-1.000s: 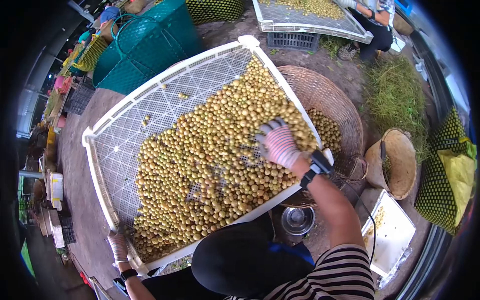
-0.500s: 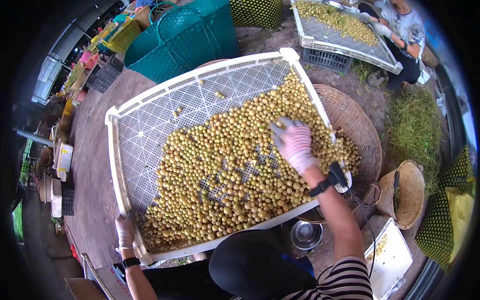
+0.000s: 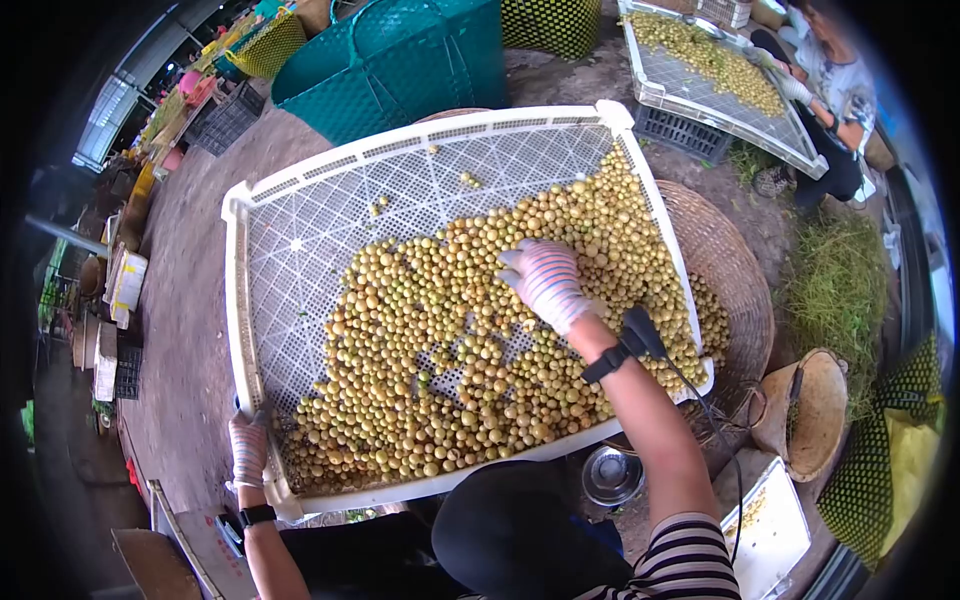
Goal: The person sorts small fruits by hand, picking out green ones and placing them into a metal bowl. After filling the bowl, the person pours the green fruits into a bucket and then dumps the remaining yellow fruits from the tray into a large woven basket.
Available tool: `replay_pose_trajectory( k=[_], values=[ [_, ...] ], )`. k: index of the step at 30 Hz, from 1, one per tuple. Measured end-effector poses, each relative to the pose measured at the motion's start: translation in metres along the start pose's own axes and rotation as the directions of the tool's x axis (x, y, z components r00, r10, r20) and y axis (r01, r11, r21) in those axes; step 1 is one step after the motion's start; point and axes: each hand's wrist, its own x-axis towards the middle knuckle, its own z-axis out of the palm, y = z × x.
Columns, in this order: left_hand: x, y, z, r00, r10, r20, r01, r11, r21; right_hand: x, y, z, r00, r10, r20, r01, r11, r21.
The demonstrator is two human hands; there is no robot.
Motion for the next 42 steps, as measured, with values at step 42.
replay_pose_trajectory(
  k=[42],
  values=[
    [0.016,-0.028,-0.019,0.997,0.038,0.060,-0.049,0.981,0.188,-0.271,-0.022,-0.174,0.499,0.410,0.763,-0.414,0.887,-0.206]
  ],
)
